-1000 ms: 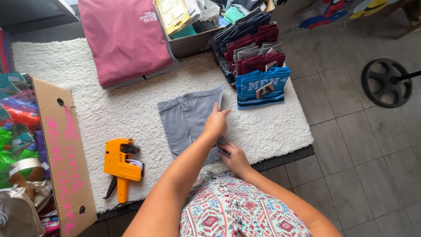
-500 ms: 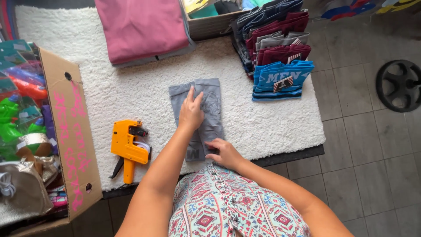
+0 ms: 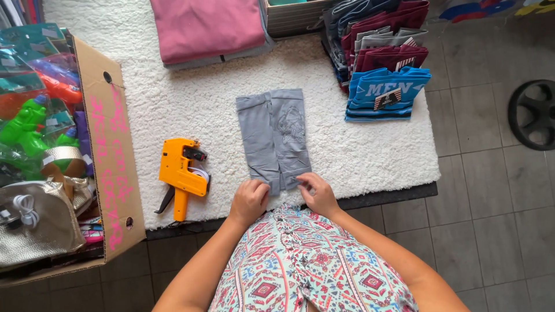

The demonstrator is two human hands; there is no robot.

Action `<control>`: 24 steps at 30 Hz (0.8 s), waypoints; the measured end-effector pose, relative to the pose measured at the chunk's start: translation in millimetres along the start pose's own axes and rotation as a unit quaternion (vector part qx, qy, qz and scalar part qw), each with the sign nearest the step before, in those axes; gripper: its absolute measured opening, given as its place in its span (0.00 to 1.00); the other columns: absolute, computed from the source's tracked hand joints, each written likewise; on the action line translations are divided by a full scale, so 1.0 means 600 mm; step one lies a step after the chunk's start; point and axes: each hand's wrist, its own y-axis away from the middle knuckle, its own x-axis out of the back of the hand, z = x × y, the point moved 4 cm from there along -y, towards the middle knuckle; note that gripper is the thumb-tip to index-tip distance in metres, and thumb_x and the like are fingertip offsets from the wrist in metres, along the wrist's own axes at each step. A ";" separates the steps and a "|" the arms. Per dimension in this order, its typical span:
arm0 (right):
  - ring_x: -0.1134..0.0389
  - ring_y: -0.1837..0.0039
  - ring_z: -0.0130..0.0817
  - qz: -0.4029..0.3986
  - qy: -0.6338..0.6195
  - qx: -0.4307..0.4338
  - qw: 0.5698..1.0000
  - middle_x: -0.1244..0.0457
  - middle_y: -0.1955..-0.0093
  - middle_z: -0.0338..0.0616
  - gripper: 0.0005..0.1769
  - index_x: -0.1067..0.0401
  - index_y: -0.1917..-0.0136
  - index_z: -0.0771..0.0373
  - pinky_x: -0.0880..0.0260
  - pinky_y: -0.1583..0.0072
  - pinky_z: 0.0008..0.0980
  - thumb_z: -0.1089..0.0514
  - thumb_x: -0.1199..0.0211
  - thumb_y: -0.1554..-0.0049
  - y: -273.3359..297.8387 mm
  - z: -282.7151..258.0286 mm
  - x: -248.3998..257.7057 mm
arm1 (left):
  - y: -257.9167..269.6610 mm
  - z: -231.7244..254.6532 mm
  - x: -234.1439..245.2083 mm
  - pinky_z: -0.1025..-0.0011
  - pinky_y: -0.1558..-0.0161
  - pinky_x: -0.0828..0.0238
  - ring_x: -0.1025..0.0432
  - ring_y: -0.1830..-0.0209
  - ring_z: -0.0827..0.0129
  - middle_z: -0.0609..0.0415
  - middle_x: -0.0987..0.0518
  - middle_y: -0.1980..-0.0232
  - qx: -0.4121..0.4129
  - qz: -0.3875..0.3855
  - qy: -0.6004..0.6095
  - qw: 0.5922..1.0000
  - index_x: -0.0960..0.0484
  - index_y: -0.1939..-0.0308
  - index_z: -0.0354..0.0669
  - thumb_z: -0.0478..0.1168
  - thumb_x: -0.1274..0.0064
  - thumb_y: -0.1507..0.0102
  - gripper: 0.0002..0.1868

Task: Tagging and folding underwear in a stockroom using a tagging gun.

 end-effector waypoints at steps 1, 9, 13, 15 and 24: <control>0.26 0.52 0.37 0.001 0.000 -0.001 1.000 0.29 0.49 0.39 0.15 0.20 0.44 0.56 0.23 0.53 0.30 0.63 0.30 0.46 0.004 0.002 0.005 | -0.003 0.012 0.003 0.67 0.62 0.29 0.27 0.64 0.66 0.63 0.27 0.63 -0.001 -0.001 0.001 1.000 0.21 0.63 0.59 0.43 0.43 0.44 0.06; 0.29 0.68 0.31 -0.059 -0.152 -0.378 0.911 0.32 0.66 0.48 0.17 0.23 0.52 0.68 0.34 0.73 0.23 0.49 0.34 0.40 -0.011 0.139 0.001 | -0.011 0.005 -0.031 0.68 0.54 0.29 0.24 0.54 0.62 0.57 0.25 0.61 -0.130 0.002 -0.011 0.991 0.24 0.69 0.50 0.38 0.46 0.43 0.03; 0.30 0.70 0.30 -0.043 -0.207 -0.393 0.895 0.33 0.69 0.49 0.17 0.25 0.56 0.67 0.33 0.74 0.22 0.49 0.34 0.39 -0.005 0.136 -0.005 | -0.025 0.022 -0.001 0.68 0.55 0.27 0.23 0.57 0.65 0.61 0.22 0.63 -0.006 0.032 0.069 0.997 0.24 0.69 0.52 0.39 0.39 0.44 0.07; 0.31 0.72 0.30 -0.047 -0.222 -0.424 0.877 0.35 0.70 0.46 0.19 0.27 0.57 0.66 0.33 0.74 0.22 0.46 0.36 0.39 0.009 0.128 -0.003 | -0.035 0.031 0.019 0.67 0.53 0.28 0.22 0.55 0.64 0.59 0.21 0.62 0.084 0.078 0.144 0.983 0.26 0.69 0.49 0.36 0.38 0.43 0.10; 0.30 0.75 0.35 -0.180 0.032 -0.378 0.908 0.36 0.79 0.43 0.25 0.26 0.71 0.61 0.34 0.71 0.30 0.41 0.39 0.41 0.019 0.068 0.027 | -0.036 0.061 -0.033 0.65 0.47 0.31 0.24 0.49 0.64 0.57 0.21 0.59 -0.086 0.043 -0.005 0.995 0.24 0.71 0.50 0.40 0.44 0.41 0.06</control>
